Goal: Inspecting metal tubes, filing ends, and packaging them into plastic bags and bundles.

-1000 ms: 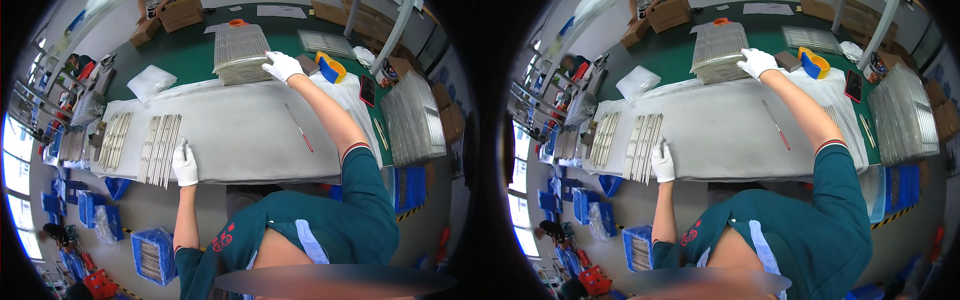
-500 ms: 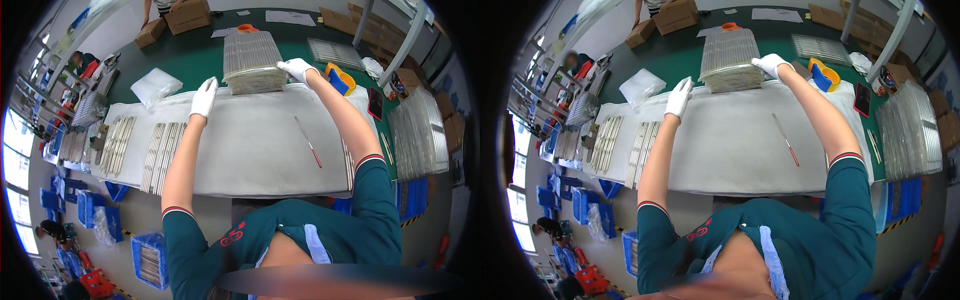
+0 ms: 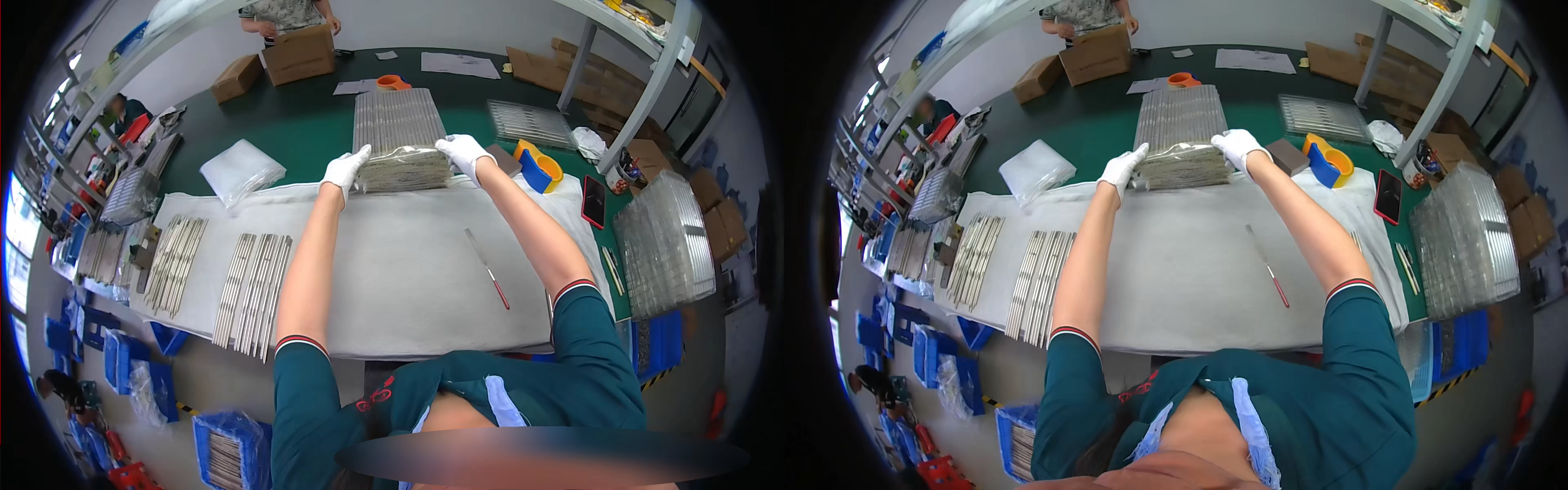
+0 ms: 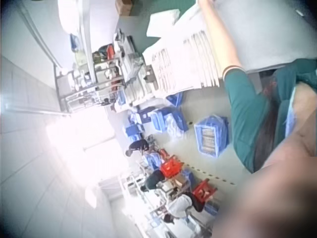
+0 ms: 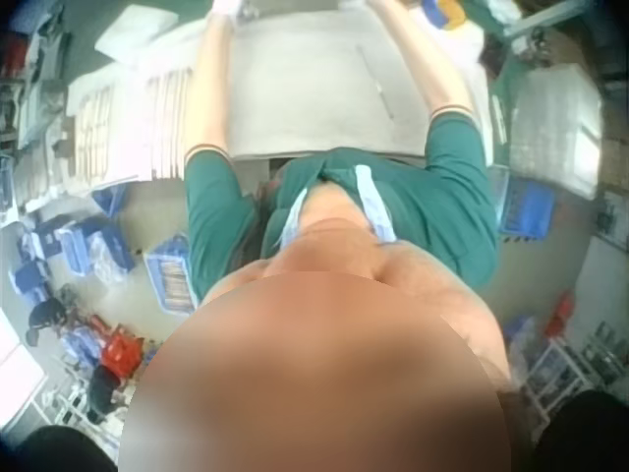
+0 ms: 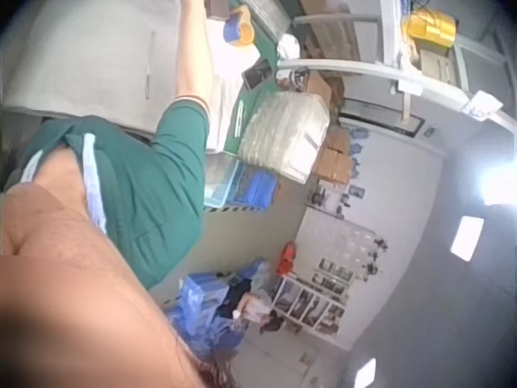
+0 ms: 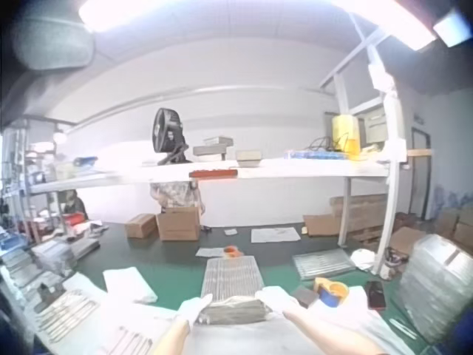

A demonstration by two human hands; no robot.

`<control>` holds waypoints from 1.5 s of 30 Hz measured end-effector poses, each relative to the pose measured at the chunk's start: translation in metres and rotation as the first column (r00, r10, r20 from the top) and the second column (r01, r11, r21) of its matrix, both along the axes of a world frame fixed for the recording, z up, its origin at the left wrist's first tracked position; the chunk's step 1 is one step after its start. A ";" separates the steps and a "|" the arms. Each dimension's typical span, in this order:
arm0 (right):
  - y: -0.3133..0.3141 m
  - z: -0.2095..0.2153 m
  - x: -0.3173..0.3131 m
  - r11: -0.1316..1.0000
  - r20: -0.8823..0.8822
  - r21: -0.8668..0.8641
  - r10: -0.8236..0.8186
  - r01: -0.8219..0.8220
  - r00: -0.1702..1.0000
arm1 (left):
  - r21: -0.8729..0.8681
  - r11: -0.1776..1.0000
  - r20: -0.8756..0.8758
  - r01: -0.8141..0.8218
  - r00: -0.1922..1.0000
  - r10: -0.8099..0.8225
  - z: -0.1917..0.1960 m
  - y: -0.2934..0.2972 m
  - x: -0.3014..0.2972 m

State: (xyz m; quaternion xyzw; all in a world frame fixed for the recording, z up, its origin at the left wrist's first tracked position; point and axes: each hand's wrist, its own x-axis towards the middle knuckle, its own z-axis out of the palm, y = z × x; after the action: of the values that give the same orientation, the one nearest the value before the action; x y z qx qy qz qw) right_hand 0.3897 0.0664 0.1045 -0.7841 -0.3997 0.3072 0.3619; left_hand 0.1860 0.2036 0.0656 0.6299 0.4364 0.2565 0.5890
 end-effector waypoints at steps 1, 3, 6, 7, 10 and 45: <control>-0.001 0.002 -0.005 1.000 -0.001 0.004 0.022 -0.022 1.000 | -0.072 0.997 0.086 0.039 0.996 -0.033 -0.003 0.005 -0.004; -0.001 0.005 -0.016 0.999 0.018 0.022 0.039 -0.040 0.999 | -0.249 0.968 0.201 0.003 0.978 0.049 -0.010 0.010 -0.004; -0.003 0.003 -0.037 0.997 -0.048 0.071 0.031 -0.028 0.998 | -0.380 0.924 0.294 -0.041 0.942 0.163 -0.015 0.015 -0.009; -0.007 -0.002 -0.040 0.995 -0.036 0.101 0.013 -0.009 0.999 | -0.389 0.921 0.320 -0.020 0.935 0.156 -0.014 0.014 -0.011; -0.014 -0.015 -0.036 0.984 -0.154 0.176 -0.006 0.033 0.988 | -0.342 0.939 0.327 0.022 0.940 0.097 -0.010 0.011 -0.015; -0.013 -0.021 -0.043 0.981 -0.944 0.176 0.144 0.084 0.296 | -0.356 0.826 0.753 0.436 0.657 -0.022 -0.035 -0.034 -0.042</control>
State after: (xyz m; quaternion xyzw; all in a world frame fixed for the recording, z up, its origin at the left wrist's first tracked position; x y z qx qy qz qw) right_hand 0.3470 0.0535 0.0837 -0.4021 -0.1491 0.6788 0.5961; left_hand 0.1436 0.1693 0.0305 0.3503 0.1339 0.2780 0.8844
